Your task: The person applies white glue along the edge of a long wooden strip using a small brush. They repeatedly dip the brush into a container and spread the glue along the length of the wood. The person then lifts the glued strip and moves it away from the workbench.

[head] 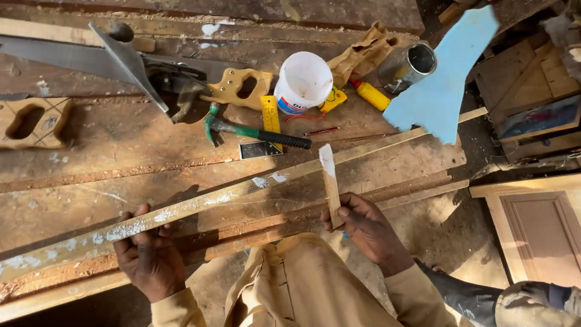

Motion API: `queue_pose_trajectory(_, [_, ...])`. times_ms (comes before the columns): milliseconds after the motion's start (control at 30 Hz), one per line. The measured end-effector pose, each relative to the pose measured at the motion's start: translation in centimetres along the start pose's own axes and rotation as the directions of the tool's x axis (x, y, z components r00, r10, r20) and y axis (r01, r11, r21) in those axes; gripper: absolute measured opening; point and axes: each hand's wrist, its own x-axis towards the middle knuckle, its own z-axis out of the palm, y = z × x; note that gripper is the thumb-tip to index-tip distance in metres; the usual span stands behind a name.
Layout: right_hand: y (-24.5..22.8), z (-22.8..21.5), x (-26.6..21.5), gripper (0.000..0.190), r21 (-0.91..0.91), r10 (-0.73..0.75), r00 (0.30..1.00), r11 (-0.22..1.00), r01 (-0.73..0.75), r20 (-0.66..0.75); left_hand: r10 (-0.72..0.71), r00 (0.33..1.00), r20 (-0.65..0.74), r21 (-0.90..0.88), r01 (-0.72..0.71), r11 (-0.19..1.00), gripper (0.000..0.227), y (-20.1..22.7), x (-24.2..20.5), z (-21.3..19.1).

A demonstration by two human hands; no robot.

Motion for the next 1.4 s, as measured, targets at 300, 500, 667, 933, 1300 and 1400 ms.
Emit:
queue_pose_trajectory(300, [-9.1, 0.1, 2.8, 0.038, -0.887, -0.391, 0.898, 0.461, 0.004, -0.2, 0.036, 0.999, -0.019, -0.001, -0.036, 0.999, 0.042, -0.4, 0.1, -0.6])
queue_pose_trajectory(500, [-13.8, -1.7, 9.3, 0.024, -0.943, -0.472, 0.817, -0.154, 0.294, 0.332, 0.057, 0.998, -0.011, 0.021, -0.057, 0.998, 0.041, -0.7, 0.1, -0.5])
queue_pose_trajectory(667, [-14.7, -1.0, 17.0, 0.013, -0.87, -0.281, 0.856, -0.377, 0.317, 0.434, 0.06, 0.998, -0.02, 0.076, -0.058, 0.995, 0.043, -0.8, 0.0, -0.7])
queue_pose_trajectory(933, [-10.6, -0.5, 25.1, 0.008, -0.546, -0.243, 0.679, -0.792, 0.274, 0.693, 0.051, 0.996, -0.067, 0.132, -0.042, 0.99, 0.046, -0.7, -0.1, -0.6])
queue_pose_trajectory(1300, [-11.0, -0.6, 23.9, 0.005, -0.871, -0.113, 0.927, -0.399, 0.287, 0.358, 0.055, 0.998, -0.045, 0.11, -0.05, 0.993, 0.045, -0.5, -0.1, -0.8])
queue_pose_trajectory(1400, [-12.9, -1.3, 22.6, 0.011, -0.983, -0.08, 0.984, -0.111, 0.148, 0.157, 0.039, 0.998, -0.053, 0.14, -0.031, 0.99, 0.046, -0.8, -0.1, -0.8])
